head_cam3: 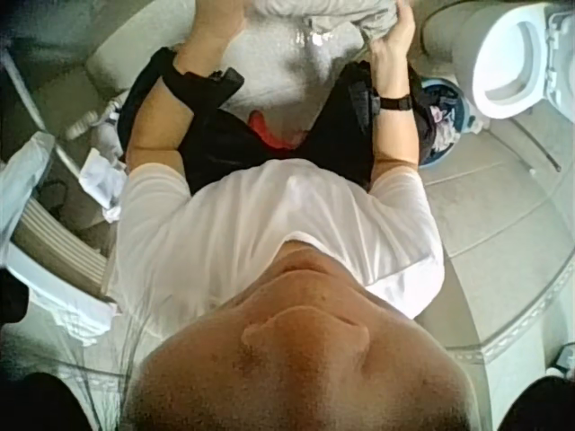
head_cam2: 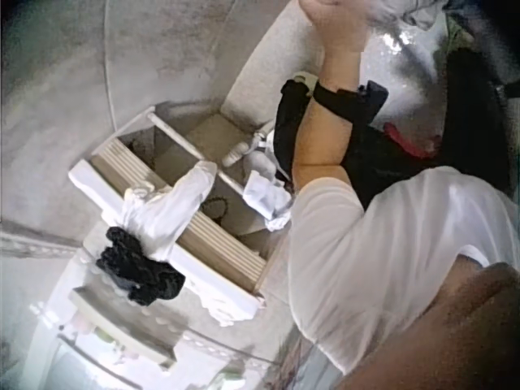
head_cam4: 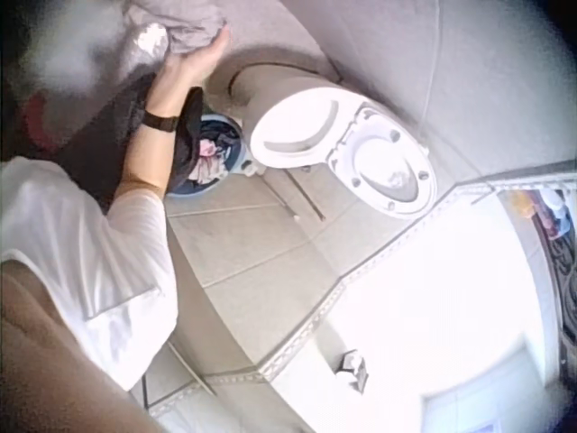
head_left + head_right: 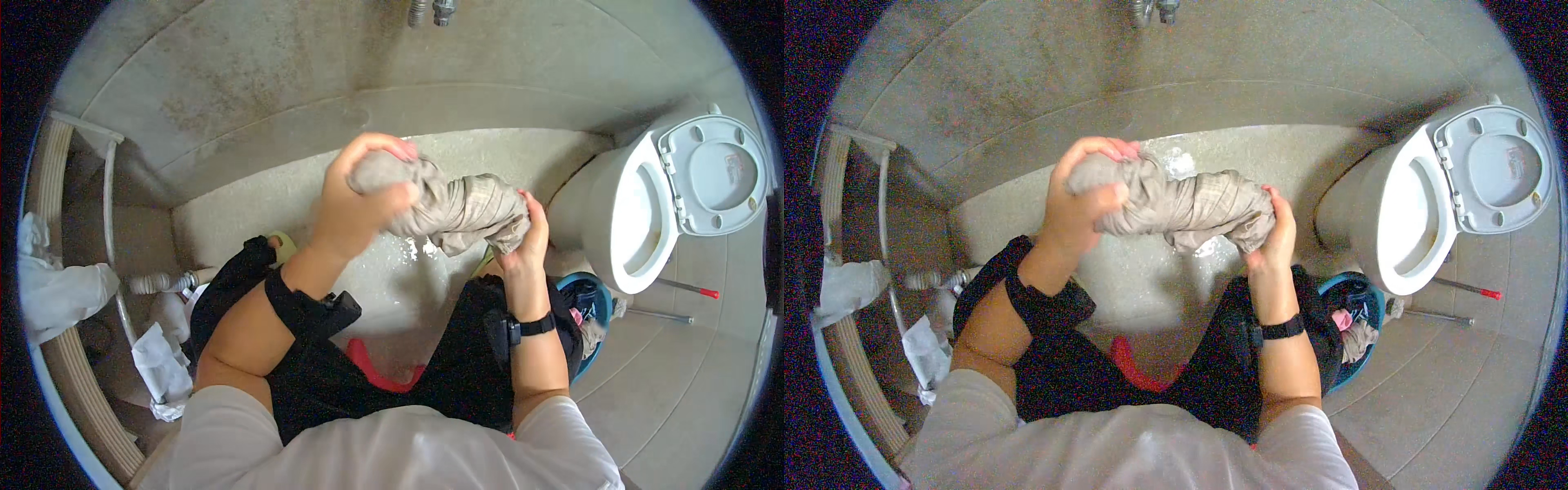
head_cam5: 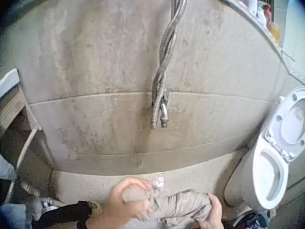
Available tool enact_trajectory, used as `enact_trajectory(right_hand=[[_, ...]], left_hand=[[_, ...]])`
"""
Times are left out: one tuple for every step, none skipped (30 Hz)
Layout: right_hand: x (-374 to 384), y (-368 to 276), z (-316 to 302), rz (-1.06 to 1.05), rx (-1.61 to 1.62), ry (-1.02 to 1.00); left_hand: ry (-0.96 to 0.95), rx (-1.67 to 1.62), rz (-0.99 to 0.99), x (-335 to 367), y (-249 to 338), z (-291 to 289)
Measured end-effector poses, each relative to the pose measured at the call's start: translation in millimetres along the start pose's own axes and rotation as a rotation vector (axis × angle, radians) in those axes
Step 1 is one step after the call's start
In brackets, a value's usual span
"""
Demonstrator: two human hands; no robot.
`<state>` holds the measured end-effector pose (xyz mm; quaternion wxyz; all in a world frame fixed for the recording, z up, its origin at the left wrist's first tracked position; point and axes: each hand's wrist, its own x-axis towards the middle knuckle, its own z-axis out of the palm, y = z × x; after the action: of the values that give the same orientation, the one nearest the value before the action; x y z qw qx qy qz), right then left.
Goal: The person washes and wrings out different pieces of clothing one at a time under running water by hand.
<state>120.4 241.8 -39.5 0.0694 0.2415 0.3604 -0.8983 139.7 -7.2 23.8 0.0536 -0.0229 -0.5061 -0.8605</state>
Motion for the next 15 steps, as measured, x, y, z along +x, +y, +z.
enact_trajectory(right_hand=[[1.3, 6.0, -0.2, 0.006, 0.001, 0.006], [3.5, 12.4, 0.2, 0.081, -0.009, 0.001], [5.4, 16.9, -1.6, 0.154, -0.021, -0.001], [7.3, 21.8, -6.0, 0.195, -0.073, -0.001], [7.9, 27.9, -10.2, 0.242, -0.076, -0.026], [9.2, 33.7, -12.8, 0.237, -0.103, -0.019], [10.8, 38.8, -15.1, 0.232, -0.131, -0.010], [9.8, 40.2, -12.5, 0.243, -0.135, -0.003], [8.8, 40.0, -9.0, 0.256, -0.202, -0.046], [8.0, 41.7, -7.8, 0.270, -0.268, -0.089], [8.3, 44.9, -8.0, 0.275, -0.272, -0.079], [7.9, 49.0, -8.2, 0.246, -0.315, -0.063], [4.7, 53.7, -9.8, 0.217, -0.358, -0.046], [-2.0, 56.6, -1.5, 0.154, -0.433, -0.034], [-2.3, 61.2, -1.9, 0.164, -0.434, -0.032]], left_hand=[[-0.092, 0.224, 0.168, -5.2, 3.1, 5.9], [-0.183, 0.450, 0.339, -10.8, 7.1, 11.3], [-0.255, 0.588, 0.422, -18.1, 11.2, 18.5], [-0.328, 0.725, 0.504, -26.7, 14.4, 26.0], [-0.399, 0.719, 0.503, -35.3, 15.4, 32.2], [-0.442, 0.761, 0.515, -44.9, 13.4, 36.3], [-0.486, 0.800, 0.526, -54.8, 10.2, 38.4], [-0.480, 0.799, 0.514, -65.7, 6.6, 39.0], [-0.525, 0.830, 0.529, -76.8, 2.1, 39.2], [-0.571, 0.860, 0.544, -85.6, -3.3, 38.1], [-0.569, 0.852, 0.535, -91.3, -9.3, 35.6], [-0.621, 0.901, 0.540, -97.8, -16.0, 32.5], [-0.673, 0.948, 0.546, -104.7, -22.8, 30.1], [-0.715, 0.975, 0.528, -110.6, -27.9, 27.2], [-0.711, 0.976, 0.518, -117.3, -32.5, 24.9]])
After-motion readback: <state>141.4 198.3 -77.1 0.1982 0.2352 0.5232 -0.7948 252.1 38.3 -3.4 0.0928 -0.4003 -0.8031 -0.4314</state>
